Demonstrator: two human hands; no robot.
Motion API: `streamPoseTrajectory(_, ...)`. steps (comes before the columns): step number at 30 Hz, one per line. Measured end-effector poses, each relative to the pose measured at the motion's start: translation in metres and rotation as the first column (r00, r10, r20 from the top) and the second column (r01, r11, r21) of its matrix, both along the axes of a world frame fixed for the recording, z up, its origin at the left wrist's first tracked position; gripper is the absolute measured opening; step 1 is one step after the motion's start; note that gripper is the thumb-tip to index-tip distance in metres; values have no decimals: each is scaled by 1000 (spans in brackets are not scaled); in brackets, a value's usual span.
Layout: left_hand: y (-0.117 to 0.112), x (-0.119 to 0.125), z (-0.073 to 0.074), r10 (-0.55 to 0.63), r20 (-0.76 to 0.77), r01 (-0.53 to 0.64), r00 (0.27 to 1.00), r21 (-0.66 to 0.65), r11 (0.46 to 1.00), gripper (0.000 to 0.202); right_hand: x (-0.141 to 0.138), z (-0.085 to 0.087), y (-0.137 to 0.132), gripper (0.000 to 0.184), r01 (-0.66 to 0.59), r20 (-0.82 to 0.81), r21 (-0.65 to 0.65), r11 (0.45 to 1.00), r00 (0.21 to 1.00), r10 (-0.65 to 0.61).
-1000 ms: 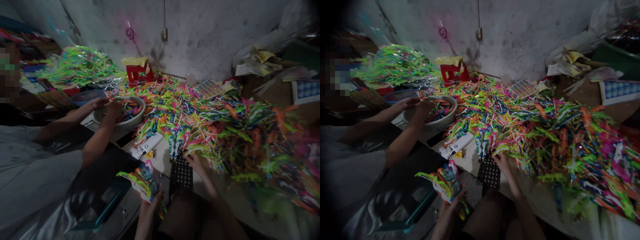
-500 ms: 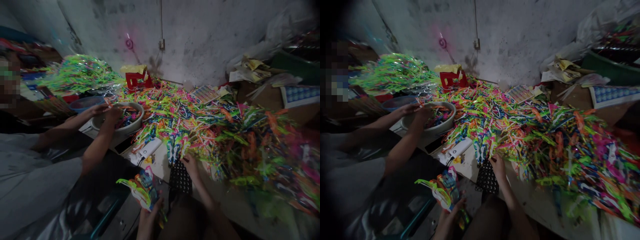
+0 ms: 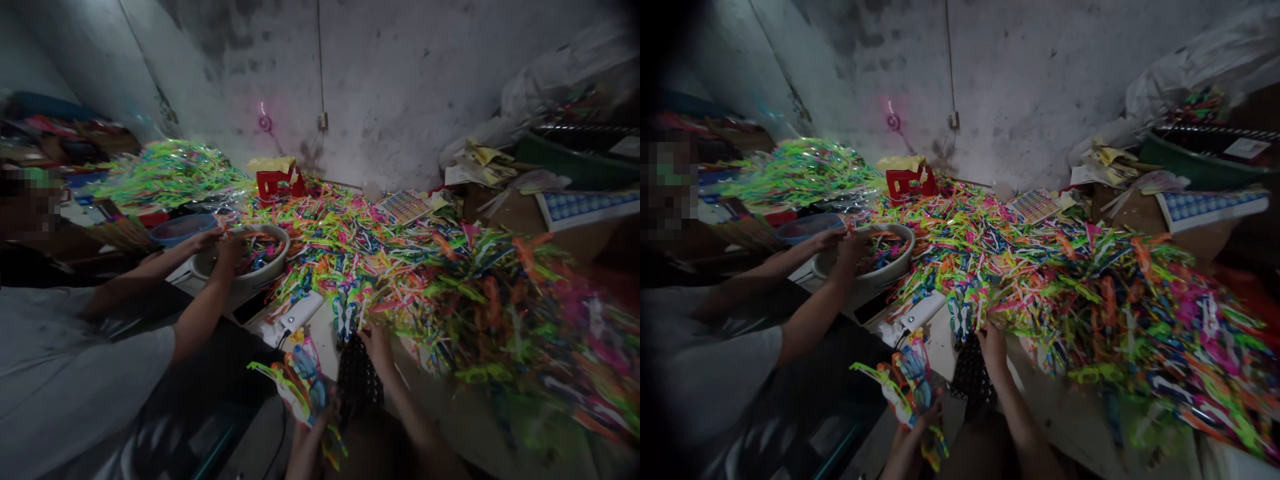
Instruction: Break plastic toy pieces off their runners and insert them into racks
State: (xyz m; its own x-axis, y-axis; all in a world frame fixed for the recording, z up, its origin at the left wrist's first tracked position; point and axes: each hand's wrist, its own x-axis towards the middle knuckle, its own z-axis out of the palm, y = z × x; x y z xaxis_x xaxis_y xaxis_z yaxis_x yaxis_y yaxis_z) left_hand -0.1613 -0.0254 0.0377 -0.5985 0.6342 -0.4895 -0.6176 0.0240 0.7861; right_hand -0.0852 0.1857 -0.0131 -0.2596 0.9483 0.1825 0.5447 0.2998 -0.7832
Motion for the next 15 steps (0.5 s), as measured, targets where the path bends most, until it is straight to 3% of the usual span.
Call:
streamPoseTrajectory(5, -2, 0, 28, -43, 43, 40, 998, 74, 996, 61, 18, 23, -35, 20, 6, -27, 18, 1000, 1000, -6)
streamPoseTrajectory(7, -3, 1, 34, -61, 39, 57, 997, 99, 993, 57, 26, 36, -63, 22, -125, -52, -80, 989, 991, 121)
streamPoseTrajectory(8, -3, 2, 36, -69, 39, 64, 997, 105, 992, 56, 30, 42, -78, 24, -247, -74, -187, 951, 969, 238)
streamPoseTrajectory(10, -2, 4, 36, -75, 36, 71, 997, 102, 992, 58, 35, 51, -106, 30, -448, -161, -431, 783, 892, 422)
streamPoseTrajectory(12, -1, 8, 34, -81, 27, 78, 996, 88, 993, 63, 37, 57, -125, 27, -503, -249, -541, 674, 861, 442)
streamPoseTrajectory(15, 0, 13, 30, -77, 12, 76, 997, 74, 994, 67, 37, 57, -138, 15, -475, -296, -559, 680, 880, 372)
